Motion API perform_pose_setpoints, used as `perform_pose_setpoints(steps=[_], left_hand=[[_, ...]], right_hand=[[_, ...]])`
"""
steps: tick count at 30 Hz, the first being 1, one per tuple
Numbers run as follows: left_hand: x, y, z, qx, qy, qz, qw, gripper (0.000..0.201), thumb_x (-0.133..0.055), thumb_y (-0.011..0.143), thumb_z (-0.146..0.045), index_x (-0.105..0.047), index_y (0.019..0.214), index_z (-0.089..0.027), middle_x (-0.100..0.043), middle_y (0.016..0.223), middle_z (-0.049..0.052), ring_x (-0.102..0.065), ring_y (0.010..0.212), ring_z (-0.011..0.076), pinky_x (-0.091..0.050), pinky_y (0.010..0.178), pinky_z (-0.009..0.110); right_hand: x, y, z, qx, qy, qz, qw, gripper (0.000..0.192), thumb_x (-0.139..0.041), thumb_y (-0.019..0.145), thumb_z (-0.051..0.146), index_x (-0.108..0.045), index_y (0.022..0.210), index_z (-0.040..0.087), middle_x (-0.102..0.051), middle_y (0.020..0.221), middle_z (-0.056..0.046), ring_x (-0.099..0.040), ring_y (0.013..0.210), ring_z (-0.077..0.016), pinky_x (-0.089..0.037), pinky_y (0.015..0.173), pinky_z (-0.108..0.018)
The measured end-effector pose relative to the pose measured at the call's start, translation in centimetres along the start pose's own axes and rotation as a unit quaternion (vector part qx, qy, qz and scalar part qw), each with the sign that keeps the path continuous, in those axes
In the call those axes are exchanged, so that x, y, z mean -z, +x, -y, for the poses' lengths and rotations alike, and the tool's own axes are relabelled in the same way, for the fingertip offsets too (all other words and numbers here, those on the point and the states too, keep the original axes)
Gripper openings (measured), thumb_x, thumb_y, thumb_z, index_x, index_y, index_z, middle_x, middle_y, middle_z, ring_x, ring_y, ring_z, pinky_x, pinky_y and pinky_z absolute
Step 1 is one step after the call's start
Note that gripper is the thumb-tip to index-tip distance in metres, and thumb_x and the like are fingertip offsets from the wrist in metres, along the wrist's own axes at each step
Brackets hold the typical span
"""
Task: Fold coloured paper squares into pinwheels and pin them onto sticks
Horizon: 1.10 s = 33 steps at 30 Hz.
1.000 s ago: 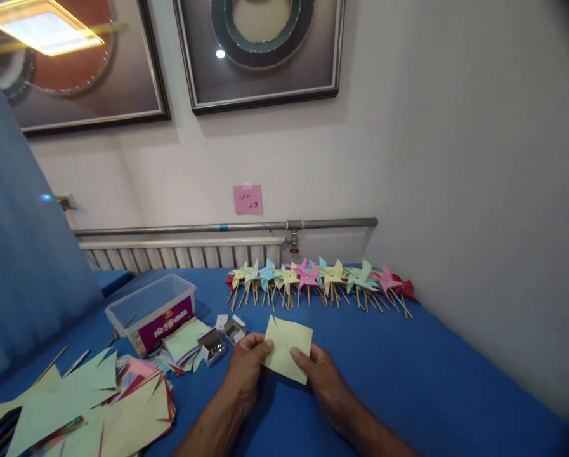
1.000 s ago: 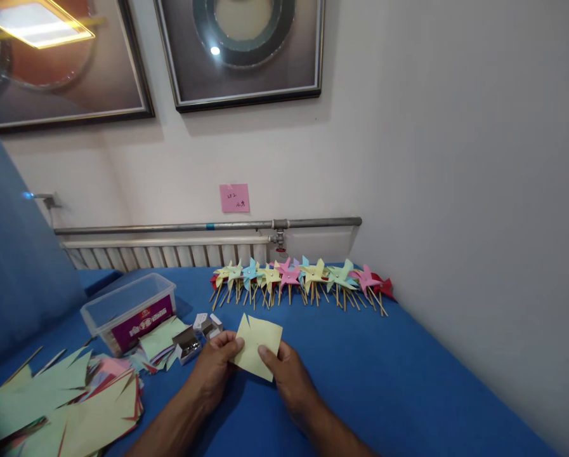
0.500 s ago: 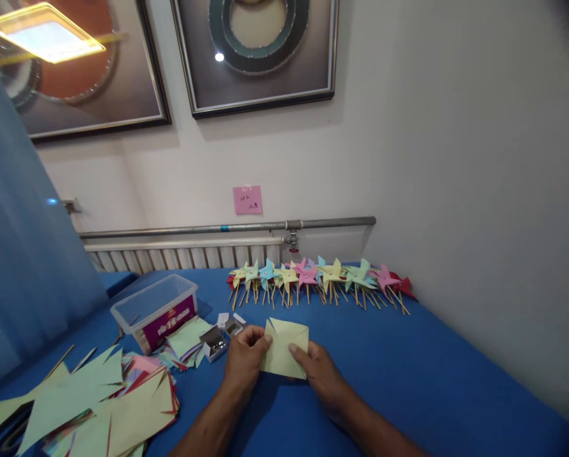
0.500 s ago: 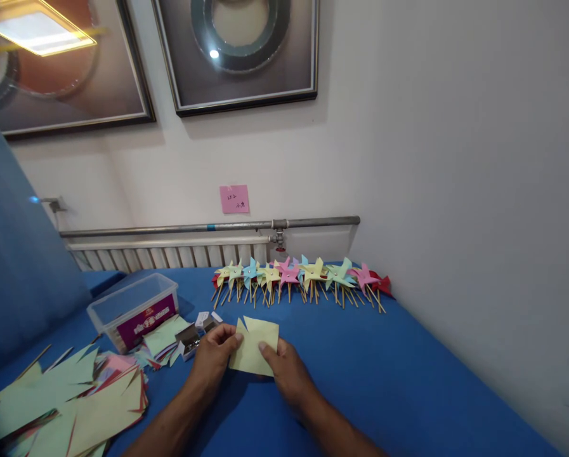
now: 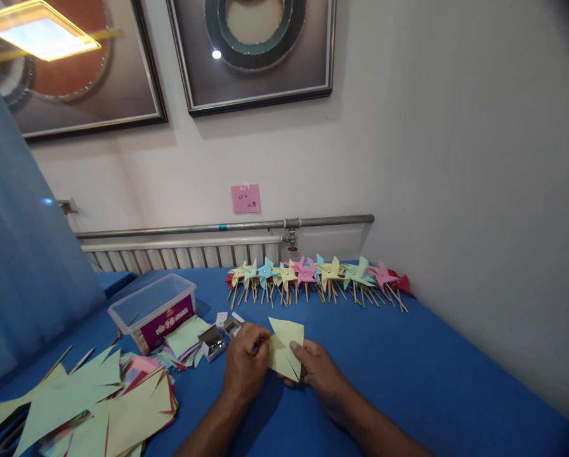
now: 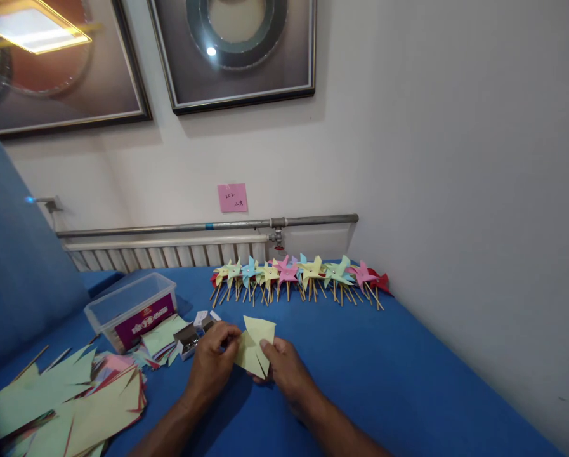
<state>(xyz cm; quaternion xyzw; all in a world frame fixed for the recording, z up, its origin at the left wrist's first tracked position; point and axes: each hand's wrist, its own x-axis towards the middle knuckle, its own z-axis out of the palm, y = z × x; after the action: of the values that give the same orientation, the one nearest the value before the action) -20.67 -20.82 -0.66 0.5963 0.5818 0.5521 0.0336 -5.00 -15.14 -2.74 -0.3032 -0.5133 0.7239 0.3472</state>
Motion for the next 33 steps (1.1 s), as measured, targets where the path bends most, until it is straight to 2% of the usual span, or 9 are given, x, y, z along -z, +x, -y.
perform_pose_setpoints(steps=[3,6,13,18,24,27,30,33], left_hand=[[-0.1,-0.4,-0.2,-0.104,0.068,0.036,0.992,0.026,-0.049,0.09,-0.009,-0.071,0.083,-0.02,-0.07,0.087,0.006,-0.064,0.081,0.0179,-0.047,0.074,0.028],[-0.2,-0.7,-0.1,-0.169,0.141,0.047,0.974,0.028,-0.047,0.093,-0.01,-0.072,0.086,-0.02,-0.071,0.092,0.009,-0.065,0.084,0.0188,-0.048,0.075,0.03],[-0.1,-0.6,0.4,-0.245,0.266,0.036,0.932,0.026,-0.049,0.096,-0.012,-0.07,0.082,-0.02,-0.07,0.088,0.008,-0.064,0.081,0.0194,-0.046,0.073,0.03],[-0.2,-0.6,0.4,-0.27,0.299,0.018,0.915,0.027,-0.05,0.097,-0.01,-0.068,0.08,-0.019,-0.069,0.086,0.008,-0.06,0.076,0.0184,-0.042,0.071,0.031],[-0.4,-0.7,0.5,-0.279,0.325,0.019,0.903,0.02,-0.057,0.094,-0.01,-0.068,0.08,-0.019,-0.068,0.087,0.008,-0.058,0.075,0.0191,-0.04,0.071,0.032],[-0.5,-0.8,0.4,-0.288,0.327,0.02,0.9,0.019,-0.058,0.093,-0.009,-0.068,0.081,-0.019,-0.069,0.089,0.008,-0.059,0.076,0.0199,-0.04,0.071,0.032],[-0.5,-0.9,0.2,-0.28,0.301,0.033,0.911,0.019,-0.056,0.093,-0.01,-0.068,0.081,-0.02,-0.07,0.089,0.008,-0.06,0.076,0.0198,-0.04,0.071,0.033],[-0.2,-0.9,-0.3,-0.222,0.218,0.055,0.949,0.017,-0.055,0.094,-0.015,-0.07,0.087,-0.019,-0.07,0.092,0.008,-0.062,0.081,0.0208,-0.044,0.076,0.033]], right_hand=[[0.0,-0.2,0.1,0.001,0.013,-0.008,1.0,0.047,-0.071,0.082,0.062,-0.068,0.095,0.017,-0.077,0.082,-0.008,-0.072,0.069,-0.0195,-0.053,0.06,-0.028],[0.0,-0.2,0.1,0.008,0.013,-0.016,1.0,0.048,-0.07,0.083,0.063,-0.068,0.095,0.017,-0.076,0.082,-0.008,-0.072,0.071,-0.0199,-0.054,0.061,-0.029],[-0.1,-0.1,-0.2,0.036,0.008,0.002,0.999,0.053,-0.067,0.082,0.069,-0.069,0.093,0.016,-0.073,0.076,-0.006,-0.065,0.064,-0.0183,-0.048,0.058,-0.029],[0.1,0.2,-0.6,0.052,-0.02,-0.004,0.998,0.051,-0.074,0.077,0.065,-0.07,0.089,0.016,-0.068,0.067,-0.002,-0.057,0.057,-0.0146,-0.043,0.056,-0.027],[0.5,1.2,-1.2,0.021,-0.018,-0.008,1.0,0.058,-0.078,0.067,0.067,-0.069,0.092,0.016,-0.067,0.065,-0.002,-0.062,0.058,-0.0174,-0.049,0.057,-0.03],[0.6,1.5,-1.6,0.02,-0.023,-0.027,0.999,0.053,-0.078,0.067,0.062,-0.07,0.094,0.016,-0.066,0.064,-0.001,-0.064,0.06,-0.0193,-0.05,0.056,-0.031],[0.5,1.5,-1.7,0.028,-0.033,-0.052,0.998,0.045,-0.076,0.07,0.051,-0.07,0.098,0.016,-0.066,0.063,0.0,-0.062,0.058,-0.0187,-0.05,0.054,-0.03],[0.4,1.3,-1.3,0.049,-0.044,-0.07,0.995,0.042,-0.074,0.071,0.046,-0.072,0.099,0.015,-0.067,0.063,0.0,-0.061,0.056,-0.0176,-0.05,0.053,-0.029]])
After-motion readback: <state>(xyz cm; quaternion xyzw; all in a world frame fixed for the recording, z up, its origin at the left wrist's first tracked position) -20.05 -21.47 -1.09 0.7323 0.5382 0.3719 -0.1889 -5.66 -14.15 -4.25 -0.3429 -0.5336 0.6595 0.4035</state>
